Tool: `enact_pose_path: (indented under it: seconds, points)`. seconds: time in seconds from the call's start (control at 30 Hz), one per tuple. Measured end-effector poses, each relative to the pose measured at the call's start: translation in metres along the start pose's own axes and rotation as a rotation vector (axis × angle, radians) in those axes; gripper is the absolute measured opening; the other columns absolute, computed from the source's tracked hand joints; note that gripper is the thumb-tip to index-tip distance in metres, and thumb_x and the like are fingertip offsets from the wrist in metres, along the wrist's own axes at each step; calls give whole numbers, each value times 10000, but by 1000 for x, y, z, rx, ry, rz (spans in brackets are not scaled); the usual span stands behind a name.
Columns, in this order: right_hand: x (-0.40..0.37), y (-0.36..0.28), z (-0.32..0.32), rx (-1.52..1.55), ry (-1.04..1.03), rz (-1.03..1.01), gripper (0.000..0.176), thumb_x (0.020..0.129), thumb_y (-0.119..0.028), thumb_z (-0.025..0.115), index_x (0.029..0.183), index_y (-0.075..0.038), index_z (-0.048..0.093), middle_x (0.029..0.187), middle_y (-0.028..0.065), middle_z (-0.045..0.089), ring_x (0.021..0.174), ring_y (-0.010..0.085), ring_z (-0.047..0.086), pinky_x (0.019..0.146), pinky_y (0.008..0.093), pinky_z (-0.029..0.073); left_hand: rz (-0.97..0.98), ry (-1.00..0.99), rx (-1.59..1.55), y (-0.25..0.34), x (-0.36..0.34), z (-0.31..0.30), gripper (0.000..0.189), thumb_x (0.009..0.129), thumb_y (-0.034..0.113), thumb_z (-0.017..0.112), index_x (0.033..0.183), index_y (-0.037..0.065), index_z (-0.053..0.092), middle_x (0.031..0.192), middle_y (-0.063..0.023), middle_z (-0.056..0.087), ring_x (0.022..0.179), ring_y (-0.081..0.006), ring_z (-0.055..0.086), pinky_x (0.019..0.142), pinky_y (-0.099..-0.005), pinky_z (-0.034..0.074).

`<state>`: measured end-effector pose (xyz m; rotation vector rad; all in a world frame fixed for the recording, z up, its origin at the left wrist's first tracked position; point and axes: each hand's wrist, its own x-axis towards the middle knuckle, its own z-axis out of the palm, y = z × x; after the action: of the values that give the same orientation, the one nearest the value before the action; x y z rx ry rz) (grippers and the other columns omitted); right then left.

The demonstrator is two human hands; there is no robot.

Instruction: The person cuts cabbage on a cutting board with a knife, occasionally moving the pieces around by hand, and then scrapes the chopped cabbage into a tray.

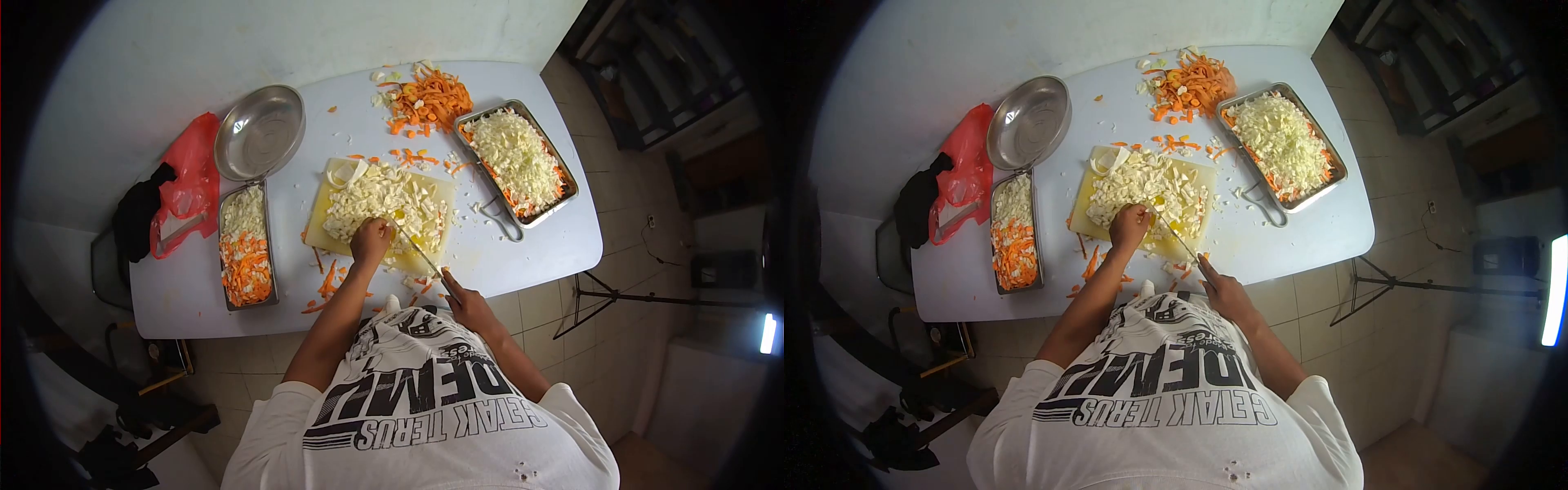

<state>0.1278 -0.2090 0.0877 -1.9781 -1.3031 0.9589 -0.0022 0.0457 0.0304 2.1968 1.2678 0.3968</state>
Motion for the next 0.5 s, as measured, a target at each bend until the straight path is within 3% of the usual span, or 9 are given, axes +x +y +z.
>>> enact_pose_path:
  seconds: [0.4, 0.5]
  points:
    - [3, 11, 1, -129, 24, -87, 625, 900, -129, 558, 1474, -224, 329, 787, 249, 644, 719, 446, 616, 676, 522, 481, 17, 50, -14, -3, 6, 3, 111, 852, 176, 629, 905, 94, 682, 896, -91, 656, 830, -321, 644, 704, -424, 519]
    - [7, 4, -5, -105, 21, -72, 606, 908, -119, 551, 1470, -211, 346, 805, 243, 648, 745, 436, 629, 691, 491, 497, 91, 227, -91, 4, 4, -1, 127, 856, 182, 636, 908, 72, 676, 869, -102, 650, 814, -315, 640, 693, -409, 515]
